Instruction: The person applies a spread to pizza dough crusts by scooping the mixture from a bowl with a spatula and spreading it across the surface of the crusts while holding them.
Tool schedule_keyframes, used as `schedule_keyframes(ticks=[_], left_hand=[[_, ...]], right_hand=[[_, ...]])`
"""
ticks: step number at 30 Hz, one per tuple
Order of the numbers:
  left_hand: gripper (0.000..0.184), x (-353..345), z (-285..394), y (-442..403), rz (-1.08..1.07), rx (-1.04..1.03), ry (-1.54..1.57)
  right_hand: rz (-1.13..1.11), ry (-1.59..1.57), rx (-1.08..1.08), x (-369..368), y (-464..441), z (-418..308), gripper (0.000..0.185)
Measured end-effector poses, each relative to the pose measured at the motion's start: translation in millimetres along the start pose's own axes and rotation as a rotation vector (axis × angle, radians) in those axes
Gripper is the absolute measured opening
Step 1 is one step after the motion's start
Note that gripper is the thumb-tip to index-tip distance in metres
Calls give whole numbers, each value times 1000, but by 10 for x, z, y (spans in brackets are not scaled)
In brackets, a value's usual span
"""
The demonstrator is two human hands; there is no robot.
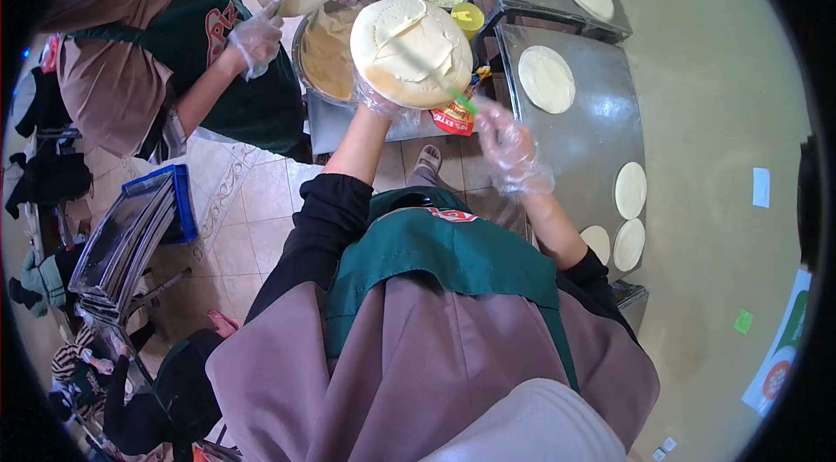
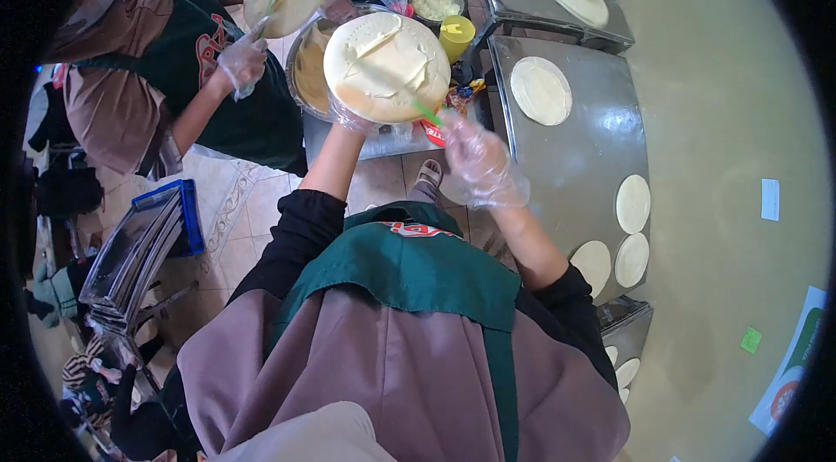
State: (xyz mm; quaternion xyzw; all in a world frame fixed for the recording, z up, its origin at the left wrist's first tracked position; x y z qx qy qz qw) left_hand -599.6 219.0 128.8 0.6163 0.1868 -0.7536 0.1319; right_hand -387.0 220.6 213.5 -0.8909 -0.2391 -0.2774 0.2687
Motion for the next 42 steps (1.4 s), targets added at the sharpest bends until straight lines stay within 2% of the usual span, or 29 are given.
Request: schedule_keyframes(ticks=[1,3,4,6,11,14,15,17,20,21,23,24,26,27,28,30,34,36,40,42], left_hand=[[54,-26,3,43,-23,32,36],[54,-55,-23,101,-52,81,90],[54,-63,-40,116,-59,102,110],[54,-58,-62,103,-65,119,122],[54,-15,-114,34,-64,132,121],[53,-3,-115,22,-81,149,129],[53,16,-105,25,-87,154,137],[53,42,-108,-4,-107,168,150],[53,61,-123,-43,-146,182,166],[53,21,-150,-102,-176,187,167],[50,82,-128,-145,-82,62,19],[50,45,-163,-212,-101,63,20],[46,102,-128,-266,56,-167,-276],[46,108,-124,-294,86,-206,-352],[46,59,-136,-342,70,-217,-381],[46,-2,-133,-398,30,-229,-421],[45,-160,-125,-346,-68,-191,-432],[45,-242,-139,-253,-113,-167,-441],[45,-322,-244,-181,-166,-139,-481],[45,-325,-288,-185,-173,-131,-489]], right_hand=[[-1,1,-1,37,-69,3,22],[-4,63,-313,95,-203,183,19],[0,64,-315,65,-200,225,19],[-1,191,-186,-91,-144,260,20],[-88,1,50,-201,154,28,22],[-150,31,67,-119,196,-10,18],[-146,33,64,-66,176,11,18],[-55,21,-133,133,52,185,16],[93,167,-170,380,-49,444,17],[53,174,-307,401,-38,498,16],[89,121,-215,300,110,744,19],[94,63,-139,269,157,792,22],[46,50,-152,277,247,669,23],[-18,31,-180,247,289,618,24],[-28,26,-194,234,325,586,24],[-1,3,-55,227,396,450,23],[-54,-23,-1,319,314,251,21],[-6,6,-186,456,179,264,18],[61,137,-334,443,35,511,18],[112,142,-149,233,101,505,19]])
Point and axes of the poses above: each hand's wrist, its own y-axis away from the middle knuckle, its own x-axis out of the back of the hand, z = x × y, the point moved 5 cm from there along -y, towards the middle knuckle, and after that the axes turned 9 degrees about -x, right-handed, at the moved point
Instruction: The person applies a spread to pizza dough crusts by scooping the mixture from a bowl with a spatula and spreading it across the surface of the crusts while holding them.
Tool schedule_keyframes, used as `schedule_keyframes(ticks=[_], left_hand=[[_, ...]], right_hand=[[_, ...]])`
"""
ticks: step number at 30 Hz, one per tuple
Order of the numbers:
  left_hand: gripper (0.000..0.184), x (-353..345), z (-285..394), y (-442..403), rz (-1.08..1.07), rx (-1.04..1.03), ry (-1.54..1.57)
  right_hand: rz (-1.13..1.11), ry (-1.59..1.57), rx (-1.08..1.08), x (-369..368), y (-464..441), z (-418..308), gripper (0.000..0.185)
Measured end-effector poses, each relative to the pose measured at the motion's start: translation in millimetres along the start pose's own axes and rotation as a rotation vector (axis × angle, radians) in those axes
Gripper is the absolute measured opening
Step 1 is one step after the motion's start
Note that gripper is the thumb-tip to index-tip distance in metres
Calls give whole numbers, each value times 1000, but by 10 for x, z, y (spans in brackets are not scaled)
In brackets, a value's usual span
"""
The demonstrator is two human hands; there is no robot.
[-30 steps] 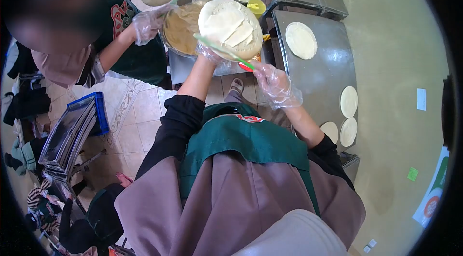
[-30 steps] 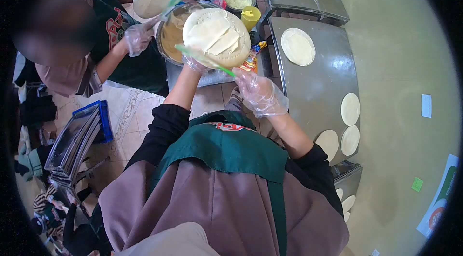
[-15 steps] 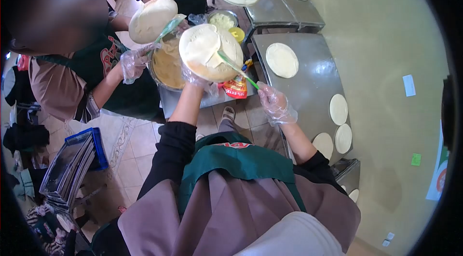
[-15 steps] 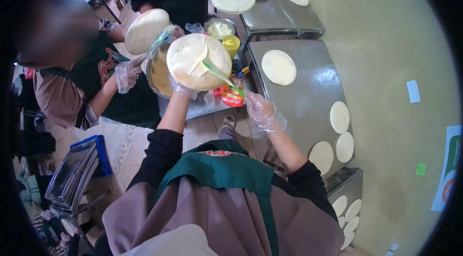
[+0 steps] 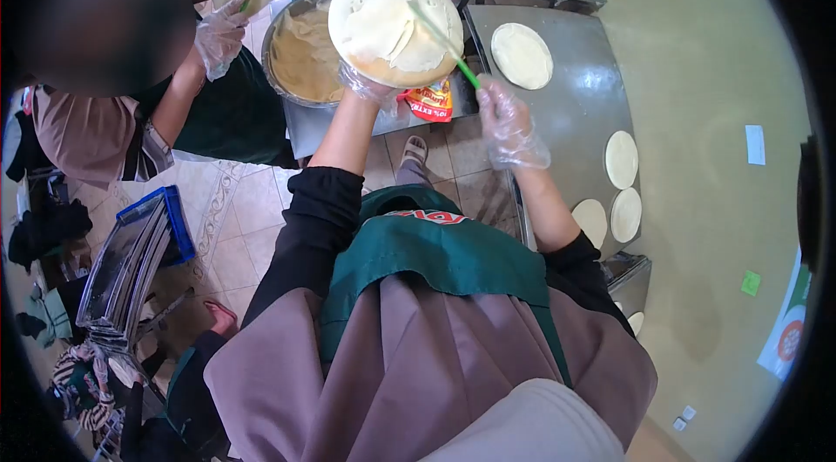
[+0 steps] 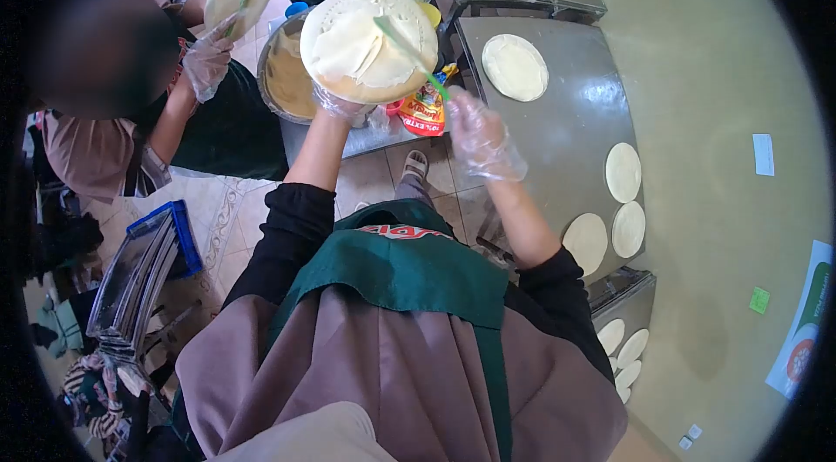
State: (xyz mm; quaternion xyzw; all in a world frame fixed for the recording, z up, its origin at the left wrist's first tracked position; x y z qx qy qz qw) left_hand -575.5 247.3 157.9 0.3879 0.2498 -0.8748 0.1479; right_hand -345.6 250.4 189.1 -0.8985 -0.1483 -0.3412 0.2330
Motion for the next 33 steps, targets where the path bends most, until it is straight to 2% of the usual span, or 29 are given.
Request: schedule_keyframes(ticks=[2,4,6,9,11,12,14,15,17,18,20,22,23,25,26,28,29,30,31,33], left_hand=[[44,-8,-26,-19,0,3,-2],[44,-12,-36,-30,3,9,-9],[44,-10,-37,-36,-3,6,-28],[44,0,-24,-10,-27,4,-65],[44,-28,-18,31,-50,-6,-92],[44,-42,-35,43,-50,-4,-91],[44,-96,-8,60,-170,-141,-705],[44,-80,-45,44,-170,-142,-706],[48,58,-234,12,140,130,218],[48,57,-217,12,141,127,215],[50,-41,-224,45,93,236,691],[50,-131,-169,56,131,222,619],[50,-185,-148,54,112,225,701],[53,-344,-84,89,-5,275,929],[53,-303,-131,90,-3,274,930],[55,-153,-272,61,121,291,858],[55,-131,-303,51,121,287,857],[54,-95,-335,58,155,286,706],[54,-56,-347,59,186,283,556],[53,-32,-348,91,177,303,558]], right_hand=[[-72,-51,-46,-1,156,-150,18],[-150,-165,52,-23,296,-250,18],[-177,-64,109,20,289,-274,19],[-167,-89,21,108,113,-262,17],[-62,-41,-291,157,-93,-78,17],[-61,-40,-293,121,-102,-44,17],[-22,60,-142,3,-79,-51,19],[-60,11,-137,-40,-16,-101,18],[-94,0,-59,-72,134,-129,18],[-125,-11,16,-83,191,-203,19],[-160,-16,47,-23,178,-294,20],[-122,-133,11,58,102,-330,19],[-124,-133,9,75,30,-341,19],[-47,-5,-206,106,-145,-214,18],[-49,-4,-206,79,-135,-234,18],[-66,49,-177,-26,-110,-319,19],[-45,-6,-75,-85,-23,-306,20],[-49,-7,-74,-75,32,-320,20],[-83,23,37,-76,88,-389,20],[-90,43,218,-70,109,-473,20]])
Point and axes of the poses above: each hand's wrist, its own y-axis away from the middle knuckle, its own x-axis out of the back of the hand, z = x × y, the point moved 5 cm from there along -y, towards the middle knuckle, and after that the axes turned 9 degrees about -x, right-handed, at the moved point
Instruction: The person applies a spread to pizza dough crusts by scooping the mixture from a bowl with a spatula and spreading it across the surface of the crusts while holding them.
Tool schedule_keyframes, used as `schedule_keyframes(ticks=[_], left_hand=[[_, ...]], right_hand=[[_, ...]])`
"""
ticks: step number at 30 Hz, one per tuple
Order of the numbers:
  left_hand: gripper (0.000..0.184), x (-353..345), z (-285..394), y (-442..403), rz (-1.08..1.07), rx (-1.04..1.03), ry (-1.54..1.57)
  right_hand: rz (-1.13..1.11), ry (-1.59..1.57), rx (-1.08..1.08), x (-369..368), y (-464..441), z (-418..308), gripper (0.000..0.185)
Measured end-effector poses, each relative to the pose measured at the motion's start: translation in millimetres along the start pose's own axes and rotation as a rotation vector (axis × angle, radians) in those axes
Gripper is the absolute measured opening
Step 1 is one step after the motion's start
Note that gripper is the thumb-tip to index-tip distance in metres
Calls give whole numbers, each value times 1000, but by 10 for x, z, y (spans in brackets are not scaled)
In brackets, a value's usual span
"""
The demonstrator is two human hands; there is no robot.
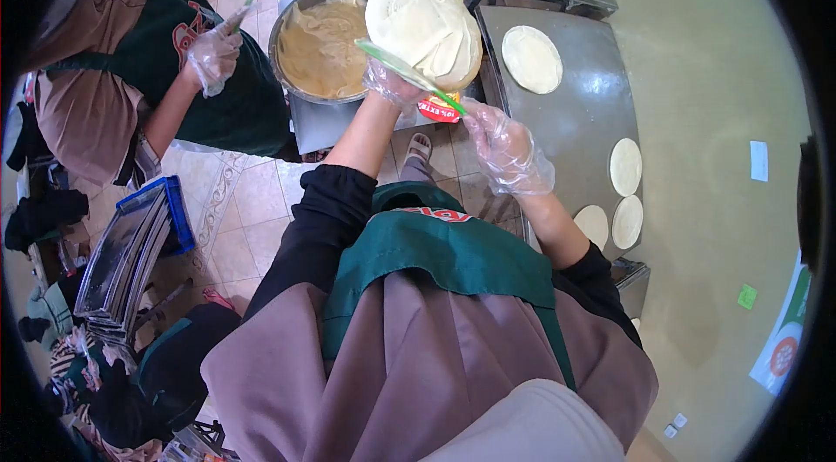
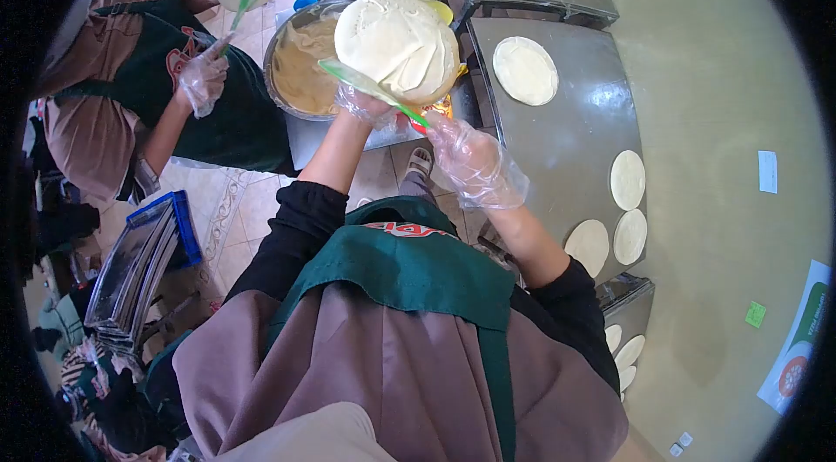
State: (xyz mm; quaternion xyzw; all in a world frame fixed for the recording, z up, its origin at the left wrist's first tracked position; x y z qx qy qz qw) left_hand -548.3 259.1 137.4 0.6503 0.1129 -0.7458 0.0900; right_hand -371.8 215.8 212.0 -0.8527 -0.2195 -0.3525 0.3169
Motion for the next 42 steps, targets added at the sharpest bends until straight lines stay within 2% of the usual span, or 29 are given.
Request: schedule_keyframes(ticks=[4,7,9,11,12,13,15,16,18,19,21,25,27,28,29,30,31,32,33,35,37,39,42], left_hand=[[51,-87,-6,89,-28,35,2],[52,-223,-70,150,-16,115,4],[52,-124,-81,131,-13,117,-23],[54,-179,-61,209,-126,153,104],[56,-102,-56,194,17,135,51],[56,-94,-35,189,17,135,51],[56,-118,17,211,-26,150,59],[56,-114,29,227,-24,152,60],[54,-165,35,246,-107,211,152],[54,-142,20,237,-105,213,152],[51,-64,34,170,-60,107,-100],[50,-96,97,101,-75,130,95],[50,-55,230,63,8,-1,-138],[54,-93,251,79,10,-2,-120],[54,-130,278,88,13,2,-119],[53,-195,317,89,-57,-17,-192],[52,-236,339,93,-128,-36,-264],[51,-218,261,51,-197,138,187],[51,-217,229,12,-196,145,188],[51,-279,192,-29,-308,136,255],[51,-316,178,-60,-313,106,242],[51,-363,186,-90,-318,68,218],[51,-424,200,-73,-334,48,207]], right_hand=[[78,-70,-164,121,-159,65,16],[79,97,-232,123,-218,115,15],[34,84,-75,30,-94,32,16],[-10,46,-6,102,-16,-103,16],[-55,9,61,115,-9,-181,16],[-54,9,60,106,-25,-160,16],[89,5,88,162,-84,-119,14],[88,6,85,209,-132,-122,14],[3,54,-349,298,-278,61,16],[3,54,-352,264,-267,133,16],[39,79,-73,161,-216,152,16],[-143,110,-30,144,47,84,19],[-234,53,1,223,74,0,18],[-237,50,-4,235,68,10,18],[-144,20,-58,285,28,58,18],[-49,-8,-112,336,-17,110,18],[-47,-6,-117,337,-78,134,18],[-4,38,-213,353,-149,210,18],[41,82,-310,373,-171,264,18],[27,68,-343,286,-104,278,18],[33,-15,-110,217,38,157,19],[-40,-20,-144,254,176,111,19],[-134,38,-88,324,240,47,19]])
Point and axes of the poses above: each hand's wrist, its own y-axis away from the middle knuckle, its own x-axis out of the back of the hand, z = x × y, the point moved 5 cm from there along -y, towards the middle knuckle, and after that the axes turned 9 degrees about -x, right-handed, at the moved point
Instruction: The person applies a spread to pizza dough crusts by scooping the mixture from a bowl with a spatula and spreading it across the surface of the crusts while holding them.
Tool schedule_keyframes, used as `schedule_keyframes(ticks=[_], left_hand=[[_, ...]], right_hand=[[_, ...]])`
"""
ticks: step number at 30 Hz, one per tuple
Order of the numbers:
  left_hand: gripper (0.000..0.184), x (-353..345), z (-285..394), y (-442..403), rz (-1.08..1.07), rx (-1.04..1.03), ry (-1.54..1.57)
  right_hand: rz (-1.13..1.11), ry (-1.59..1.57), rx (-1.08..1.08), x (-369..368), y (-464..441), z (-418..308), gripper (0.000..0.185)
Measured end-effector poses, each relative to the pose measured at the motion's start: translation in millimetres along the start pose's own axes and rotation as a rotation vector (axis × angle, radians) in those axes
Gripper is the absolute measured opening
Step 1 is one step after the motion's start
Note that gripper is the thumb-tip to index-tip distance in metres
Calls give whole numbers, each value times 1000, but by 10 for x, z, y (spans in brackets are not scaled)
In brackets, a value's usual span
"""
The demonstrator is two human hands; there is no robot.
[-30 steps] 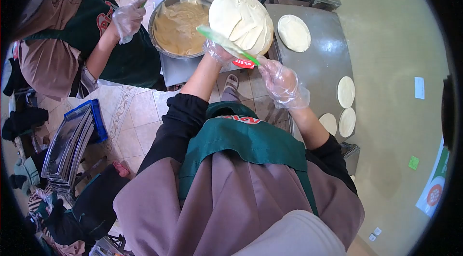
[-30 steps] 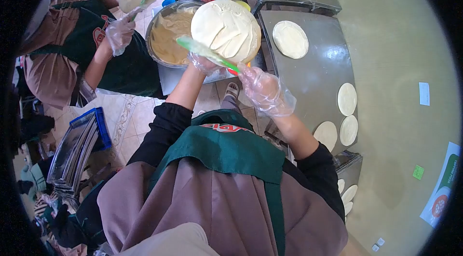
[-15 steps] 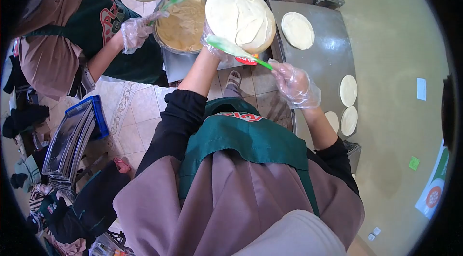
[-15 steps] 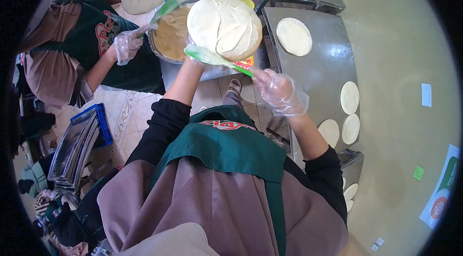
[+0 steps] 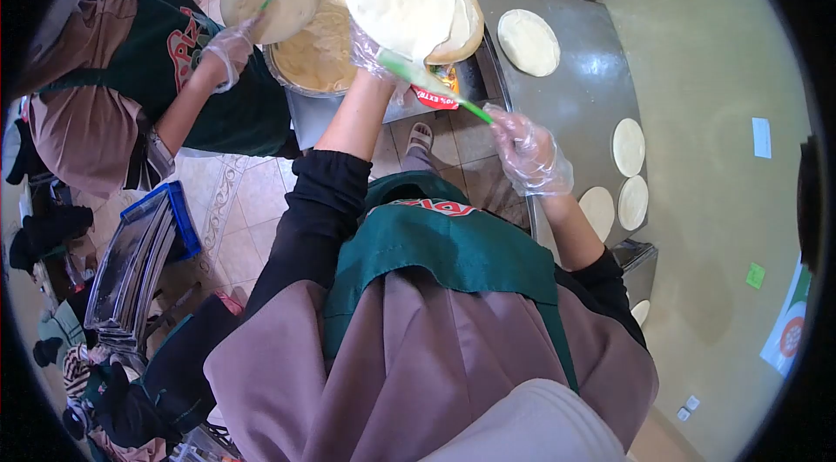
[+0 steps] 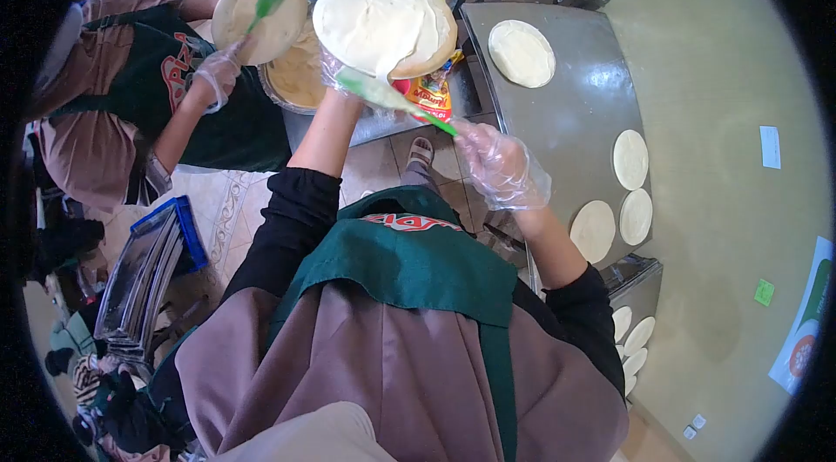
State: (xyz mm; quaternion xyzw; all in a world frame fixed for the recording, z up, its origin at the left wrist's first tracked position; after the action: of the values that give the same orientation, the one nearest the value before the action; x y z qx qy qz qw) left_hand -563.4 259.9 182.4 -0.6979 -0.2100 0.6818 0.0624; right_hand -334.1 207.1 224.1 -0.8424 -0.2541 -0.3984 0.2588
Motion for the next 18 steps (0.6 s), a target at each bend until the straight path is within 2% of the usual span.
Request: schedule_keyframes(ticks=[2,5,8,10,11,13,14,16,18], left_hand=[[51,-31,0,26,-12,-4,14],[53,23,-39,64,3,21,68],[52,-82,-103,21,-64,9,140],[52,-14,-11,-22,343,-265,-406],[52,56,-2,-36,343,-266,-407],[55,166,98,-44,442,-424,-794],[55,219,112,-37,440,-420,-796],[57,119,4,-3,408,-248,-503],[57,113,-9,-59,323,-167,-360]], right_hand=[[134,-134,-126,111,7,122,21],[244,-46,-247,264,-108,313,19],[263,29,-209,114,-67,366,19],[209,-5,-149,21,24,271,16],[209,-6,-148,38,88,216,16],[23,-24,-145,-2,168,142,17],[57,-77,-63,25,191,121,17],[146,-118,-88,113,182,178,17],[228,-157,-117,189,90,304,17]])
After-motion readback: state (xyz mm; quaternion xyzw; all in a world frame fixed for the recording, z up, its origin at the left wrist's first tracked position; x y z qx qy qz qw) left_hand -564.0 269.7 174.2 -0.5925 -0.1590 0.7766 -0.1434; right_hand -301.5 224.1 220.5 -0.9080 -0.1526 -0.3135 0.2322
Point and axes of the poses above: each hand's wrist, its own y-axis away from the middle knuckle, its own x-axis out of the back of the hand, z = x × y, the point moved 5 cm from there along -y, towards the middle knuckle, and after that the axes turned 9 degrees about -x, right-handed, at the moved point
